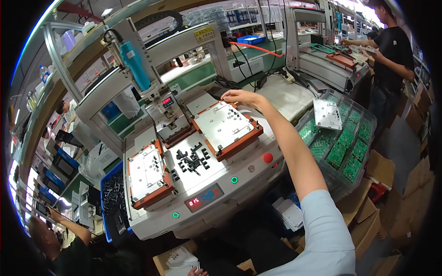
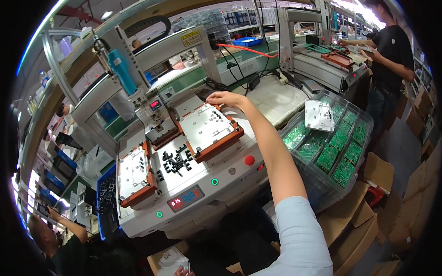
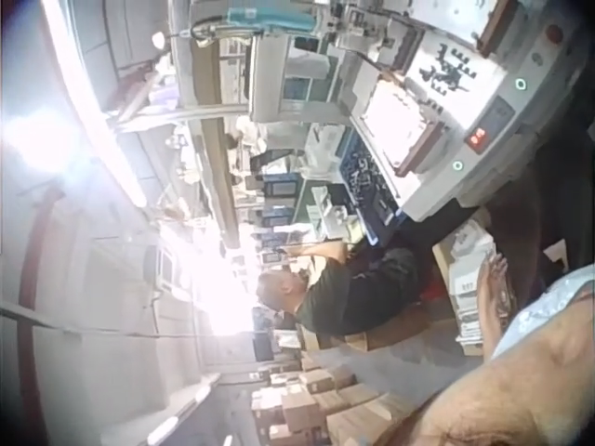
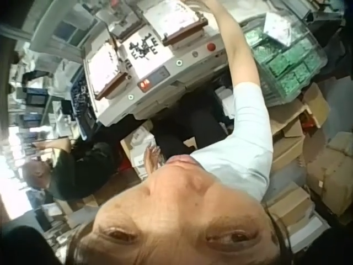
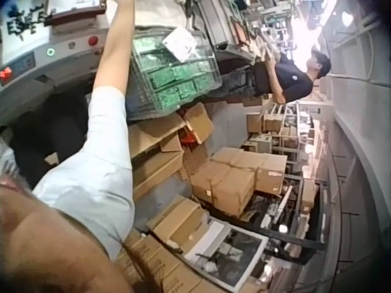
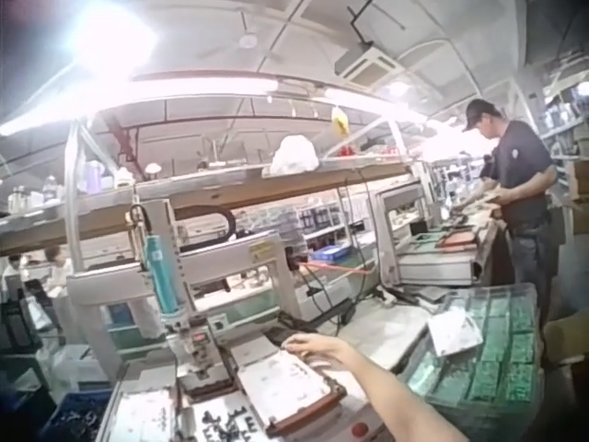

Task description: Assembling electronic device components using a press machine at a factory workstation.

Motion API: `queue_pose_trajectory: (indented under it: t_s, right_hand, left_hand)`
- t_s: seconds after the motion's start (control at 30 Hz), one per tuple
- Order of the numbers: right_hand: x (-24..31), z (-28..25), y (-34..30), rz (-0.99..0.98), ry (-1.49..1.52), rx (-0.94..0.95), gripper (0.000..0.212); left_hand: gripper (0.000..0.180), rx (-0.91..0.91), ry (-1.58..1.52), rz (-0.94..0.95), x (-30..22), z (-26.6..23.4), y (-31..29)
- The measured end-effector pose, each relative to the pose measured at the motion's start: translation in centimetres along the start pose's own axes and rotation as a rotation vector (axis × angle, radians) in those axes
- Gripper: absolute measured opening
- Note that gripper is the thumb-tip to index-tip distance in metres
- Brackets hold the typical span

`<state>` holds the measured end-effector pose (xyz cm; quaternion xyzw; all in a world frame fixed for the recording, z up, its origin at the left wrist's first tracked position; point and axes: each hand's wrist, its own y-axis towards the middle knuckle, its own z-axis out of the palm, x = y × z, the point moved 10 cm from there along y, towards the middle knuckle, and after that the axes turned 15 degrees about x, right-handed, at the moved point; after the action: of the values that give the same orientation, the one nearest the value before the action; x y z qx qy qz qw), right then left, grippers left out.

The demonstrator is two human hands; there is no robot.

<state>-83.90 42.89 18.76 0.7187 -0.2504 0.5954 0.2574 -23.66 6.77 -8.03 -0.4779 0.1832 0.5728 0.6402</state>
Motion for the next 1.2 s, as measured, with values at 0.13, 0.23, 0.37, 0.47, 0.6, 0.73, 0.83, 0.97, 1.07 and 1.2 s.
queue_pose_trajectory:
  t_s: [0.13, 0.23, 0.37, 0.47, 0.6, 0.73, 0.83, 0.97, 1.07, 1.2]
  right_hand:
    - [-0.1, -1.0, 1.2, -0.013, -0.136, 0.015, 0.043]
    - [-0.1, -1.1, 1.7, -0.040, -0.156, 0.023, 0.040]
    - [0.8, -0.7, 1.7, -0.051, -0.208, 0.013, 0.035]
    - [1.3, -0.3, 1.9, -0.050, -0.279, -0.008, 0.031]
    - [1.2, -0.4, 2.0, -0.077, -0.277, -0.003, 0.027]
    - [1.4, 0.3, 2.0, -0.110, -0.264, 0.001, 0.026]
    - [1.7, 0.5, 1.9, -0.126, -0.245, 0.010, 0.026]
    - [1.1, 0.2, 1.4, -0.085, -0.222, 0.009, 0.026]
    - [1.4, 0.8, 0.8, -0.055, -0.243, 0.002, 0.028]
    - [1.4, 1.0, -2.7, -0.077, -0.220, -0.228, 0.036]
  left_hand:
    - [0.046, -0.004, -0.033, -0.033, -0.4, 1.6, 1.3]
    - [0.045, 0.010, -0.012, -0.031, -0.6, 2.6, 1.9]
    - [0.046, -0.034, 0.050, -0.041, -1.1, 3.2, 1.5]
    - [0.048, -0.028, 0.036, -0.028, -0.5, 2.1, 1.5]
    - [0.049, 0.017, 0.038, -0.049, -0.7, 3.0, 0.7]
    - [0.050, -0.040, 0.046, -0.020, -1.2, 2.6, -0.1]
    - [0.052, -0.024, 0.046, -0.001, -1.4, 2.6, -0.2]
    - [0.053, -0.011, 0.038, 0.031, -1.2, 1.9, -0.5]
    - [0.052, 0.001, 0.017, 0.049, -1.1, 1.6, -0.5]
    - [0.050, -0.048, 0.048, 0.034, -1.4, 1.9, -0.9]
